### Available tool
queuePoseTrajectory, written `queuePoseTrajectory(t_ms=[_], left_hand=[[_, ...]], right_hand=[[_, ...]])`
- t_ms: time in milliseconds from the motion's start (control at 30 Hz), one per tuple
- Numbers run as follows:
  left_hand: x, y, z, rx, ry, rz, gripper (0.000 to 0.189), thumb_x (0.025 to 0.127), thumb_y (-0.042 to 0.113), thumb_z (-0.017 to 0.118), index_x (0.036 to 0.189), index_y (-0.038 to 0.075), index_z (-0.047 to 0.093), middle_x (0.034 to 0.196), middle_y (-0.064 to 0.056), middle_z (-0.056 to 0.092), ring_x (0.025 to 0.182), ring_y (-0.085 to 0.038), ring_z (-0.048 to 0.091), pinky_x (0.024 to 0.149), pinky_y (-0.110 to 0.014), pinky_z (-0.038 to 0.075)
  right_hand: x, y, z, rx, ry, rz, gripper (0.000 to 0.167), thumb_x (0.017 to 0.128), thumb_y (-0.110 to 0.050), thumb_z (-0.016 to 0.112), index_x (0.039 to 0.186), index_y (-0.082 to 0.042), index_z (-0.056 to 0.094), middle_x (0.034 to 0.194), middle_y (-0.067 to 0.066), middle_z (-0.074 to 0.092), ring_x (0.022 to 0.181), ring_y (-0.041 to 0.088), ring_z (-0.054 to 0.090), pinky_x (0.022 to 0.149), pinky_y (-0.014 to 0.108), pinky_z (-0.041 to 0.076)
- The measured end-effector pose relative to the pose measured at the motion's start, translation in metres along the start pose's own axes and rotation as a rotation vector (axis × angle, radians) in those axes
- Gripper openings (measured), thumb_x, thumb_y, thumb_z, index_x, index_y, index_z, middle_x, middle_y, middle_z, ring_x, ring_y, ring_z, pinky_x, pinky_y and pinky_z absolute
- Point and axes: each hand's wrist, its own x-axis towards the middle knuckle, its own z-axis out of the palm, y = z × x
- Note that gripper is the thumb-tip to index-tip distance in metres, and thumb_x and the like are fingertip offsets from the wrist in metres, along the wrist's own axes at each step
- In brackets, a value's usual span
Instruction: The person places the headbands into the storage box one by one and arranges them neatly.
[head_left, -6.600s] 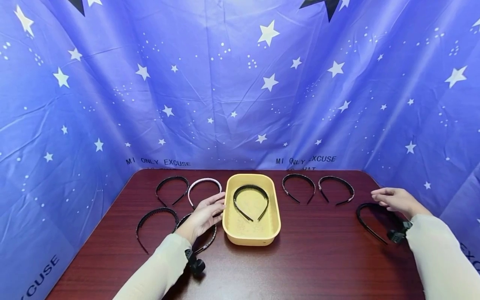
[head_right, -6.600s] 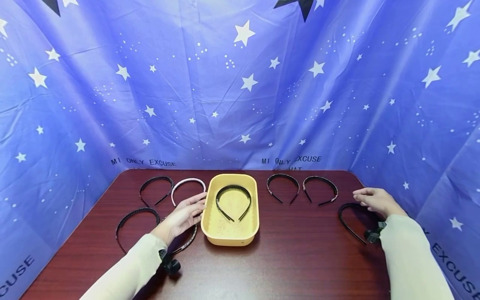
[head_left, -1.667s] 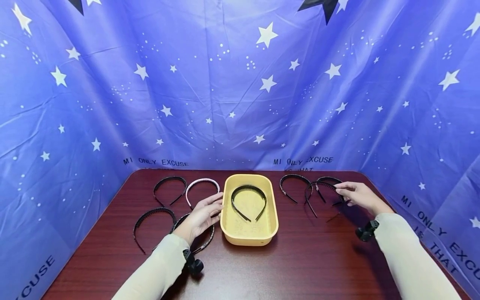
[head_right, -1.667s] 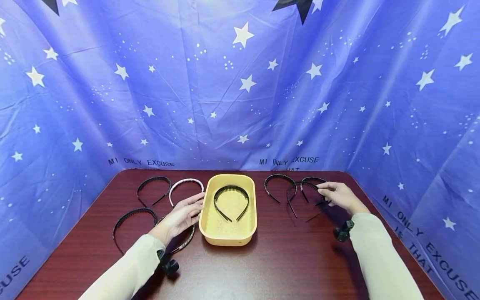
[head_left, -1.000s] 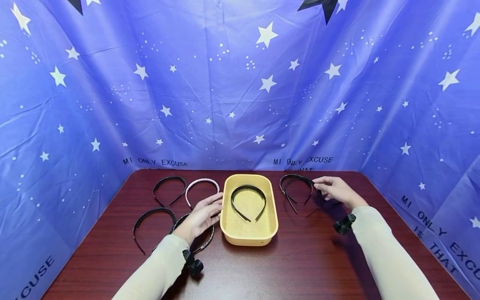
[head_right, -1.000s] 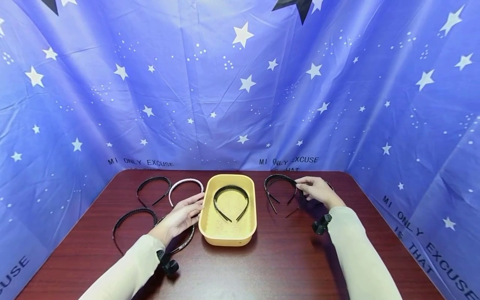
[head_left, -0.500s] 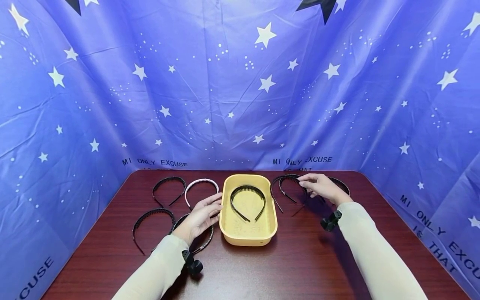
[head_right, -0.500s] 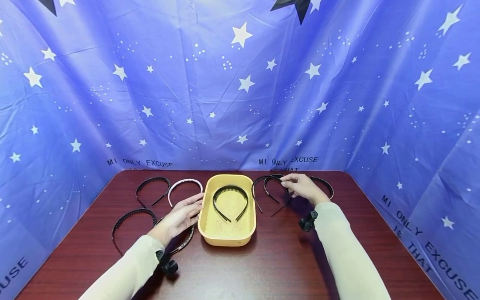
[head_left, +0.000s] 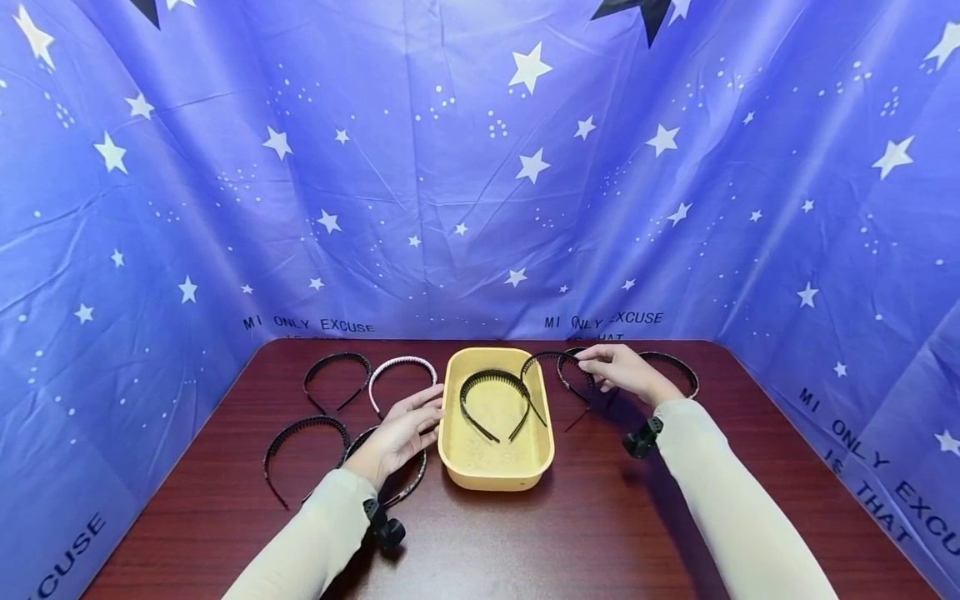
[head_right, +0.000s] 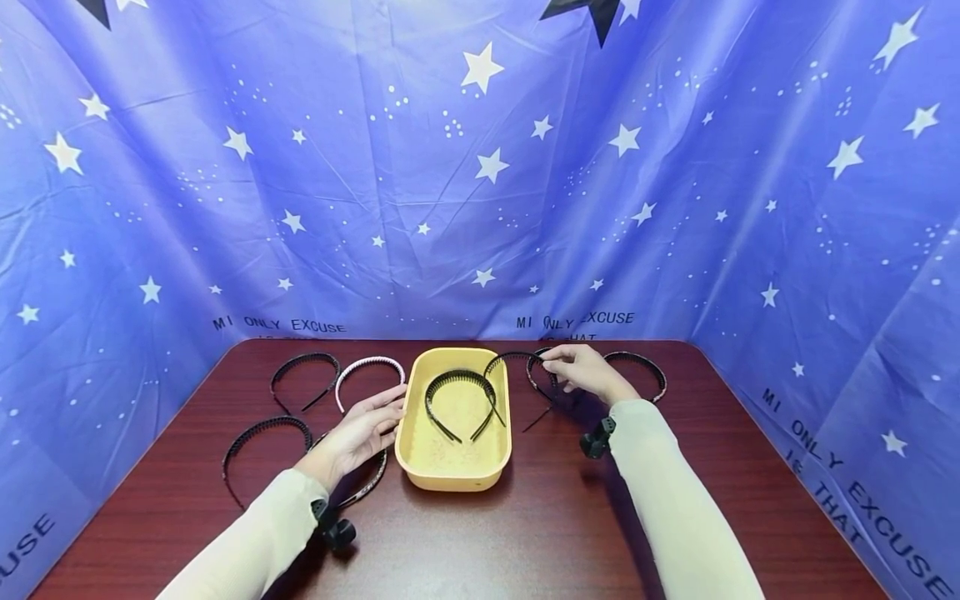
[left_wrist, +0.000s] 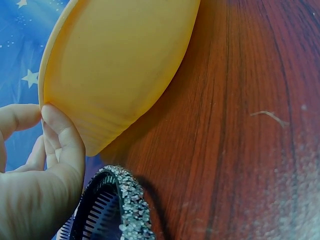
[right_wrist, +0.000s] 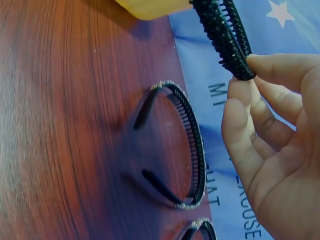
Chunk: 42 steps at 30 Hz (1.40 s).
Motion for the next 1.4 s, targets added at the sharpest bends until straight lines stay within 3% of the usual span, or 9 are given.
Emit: queuePoseTrajectory(t_ms=[233,467,667,967,1233,1400], left_hand=[[0.001,0.000,0.001,0.009,-0.008,0.002,0.060,0.095,-0.007,0.052,0.153,0.000,0.035,0.139,-0.021,0.053,0.102,-0.014,0.062,0.084,-0.027,0.052],[-0.002,0.000,0.001,0.000,0.000,-0.002,0.060,0.095,-0.007,0.053,0.152,0.001,0.037,0.140,-0.022,0.052,0.101,-0.015,0.062,0.085,-0.029,0.052],[-0.001,0.001,0.001,-0.003,-0.006,-0.007,0.061,0.095,-0.006,0.053,0.152,0.003,0.037,0.143,-0.023,0.049,0.103,-0.015,0.062,0.086,-0.030,0.051],[-0.002,0.001,0.000,0.009,-0.026,-0.006,0.061,0.096,-0.006,0.052,0.153,0.001,0.034,0.145,-0.024,0.048,0.105,-0.015,0.061,0.089,-0.031,0.051],[-0.001,0.001,0.000,0.004,-0.027,-0.006,0.061,0.096,-0.006,0.052,0.153,0.002,0.034,0.147,-0.026,0.044,0.106,-0.016,0.061,0.090,-0.031,0.051],[-0.001,0.001,0.000,0.008,-0.025,0.001,0.060,0.096,-0.005,0.052,0.153,0.001,0.034,0.146,-0.026,0.046,0.106,-0.016,0.061,0.089,-0.031,0.051]], right_hand=[[0.008,-0.007,0.011,0.003,0.000,-0.022,0.039,0.099,-0.020,0.063,0.130,0.004,0.062,0.086,0.008,0.061,0.078,0.020,0.059,0.069,0.038,0.057],[0.017,-0.015,0.022,0.005,-0.012,-0.035,0.036,0.100,-0.021,0.063,0.129,0.001,0.064,0.099,0.019,0.064,0.078,0.018,0.058,0.071,0.041,0.058],[0.025,-0.023,0.031,0.022,-0.037,-0.044,0.038,0.100,-0.023,0.063,0.130,0.000,0.064,0.097,0.012,0.063,0.079,0.019,0.059,0.073,0.040,0.058],[0.033,-0.038,0.046,0.030,-0.077,-0.055,0.033,0.099,-0.020,0.063,0.127,-0.002,0.066,0.101,0.012,0.067,0.075,0.019,0.060,0.076,0.050,0.056],[0.042,-0.036,0.052,0.022,-0.093,-0.041,0.033,0.099,-0.018,0.064,0.126,-0.001,0.067,0.101,0.009,0.069,0.080,0.019,0.062,0.069,0.036,0.056],[0.046,-0.040,0.054,0.003,-0.089,-0.028,0.031,0.098,-0.018,0.066,0.124,-0.004,0.069,0.100,0.007,0.069,0.081,0.019,0.063,0.069,0.036,0.056]])
